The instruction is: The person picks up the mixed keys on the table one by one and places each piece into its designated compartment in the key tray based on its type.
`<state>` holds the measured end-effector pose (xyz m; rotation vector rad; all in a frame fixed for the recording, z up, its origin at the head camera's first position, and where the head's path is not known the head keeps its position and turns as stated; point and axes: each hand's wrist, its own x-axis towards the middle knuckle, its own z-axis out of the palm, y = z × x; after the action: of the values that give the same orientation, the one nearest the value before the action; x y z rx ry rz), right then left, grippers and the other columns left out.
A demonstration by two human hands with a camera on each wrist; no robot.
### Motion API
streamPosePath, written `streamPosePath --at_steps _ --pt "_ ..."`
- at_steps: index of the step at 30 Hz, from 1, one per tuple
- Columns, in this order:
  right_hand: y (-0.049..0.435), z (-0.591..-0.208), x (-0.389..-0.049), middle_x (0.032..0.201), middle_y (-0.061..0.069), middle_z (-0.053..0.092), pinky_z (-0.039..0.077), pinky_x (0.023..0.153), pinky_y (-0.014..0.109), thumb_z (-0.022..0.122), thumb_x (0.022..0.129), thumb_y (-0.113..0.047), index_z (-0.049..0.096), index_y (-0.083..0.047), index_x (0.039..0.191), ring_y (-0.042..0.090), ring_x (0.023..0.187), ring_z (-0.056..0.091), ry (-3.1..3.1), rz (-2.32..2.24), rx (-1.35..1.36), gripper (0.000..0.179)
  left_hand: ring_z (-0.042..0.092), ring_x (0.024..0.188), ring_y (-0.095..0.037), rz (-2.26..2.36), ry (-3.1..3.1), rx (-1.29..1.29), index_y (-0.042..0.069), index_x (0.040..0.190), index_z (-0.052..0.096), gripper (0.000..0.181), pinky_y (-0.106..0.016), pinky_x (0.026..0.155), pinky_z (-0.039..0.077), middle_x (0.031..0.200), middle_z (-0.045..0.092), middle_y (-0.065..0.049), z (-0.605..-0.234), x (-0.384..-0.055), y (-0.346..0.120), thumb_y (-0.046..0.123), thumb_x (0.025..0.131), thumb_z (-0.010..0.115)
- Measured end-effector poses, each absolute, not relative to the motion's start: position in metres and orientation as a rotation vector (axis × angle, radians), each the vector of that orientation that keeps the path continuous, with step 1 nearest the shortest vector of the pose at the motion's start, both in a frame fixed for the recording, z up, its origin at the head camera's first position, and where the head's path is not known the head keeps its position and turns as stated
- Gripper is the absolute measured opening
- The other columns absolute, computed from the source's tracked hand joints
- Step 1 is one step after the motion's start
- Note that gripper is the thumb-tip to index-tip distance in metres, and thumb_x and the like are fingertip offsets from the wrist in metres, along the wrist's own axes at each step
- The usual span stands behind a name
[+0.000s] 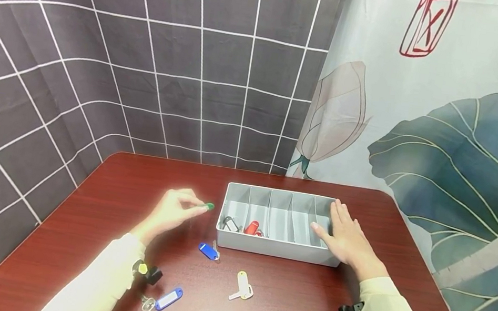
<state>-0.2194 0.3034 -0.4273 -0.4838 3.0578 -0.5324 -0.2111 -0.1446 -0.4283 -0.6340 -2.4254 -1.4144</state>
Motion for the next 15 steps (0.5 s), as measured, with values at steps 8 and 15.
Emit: streamPosePath --at_steps 8,15 --pt "0.303 -0.427 -0.218 0.156 0.027 0.003 0.012 0.107 0.066 0.042 0.095 -0.060 0.009 0.009 0.149 0.044 0.143 0.005 3.056 -0.533 -0.484 0.094 0.057 0.061 -0.011 -1.410 -2.382 -0.690 0.019 0.085 0.079 0.009 -0.026 0.054 0.046 0.067 0.061 0.009 -0.411 -0.208 -0.134 0.025 0.079 0.081" --pt "0.302 -0.426 -0.217 0.157 0.027 0.002 0.012 0.107 0.066 0.043 0.095 -0.061 0.008 0.008 0.150 0.044 0.143 0.004 3.054 -0.544 -0.480 0.094 0.056 0.060 -0.012 -1.409 -2.370 -0.748 0.018 0.086 0.079 0.009 -0.027 0.051 0.047 0.068 0.061 0.009 -0.401 -0.214 -0.123 0.024 0.079 0.081"
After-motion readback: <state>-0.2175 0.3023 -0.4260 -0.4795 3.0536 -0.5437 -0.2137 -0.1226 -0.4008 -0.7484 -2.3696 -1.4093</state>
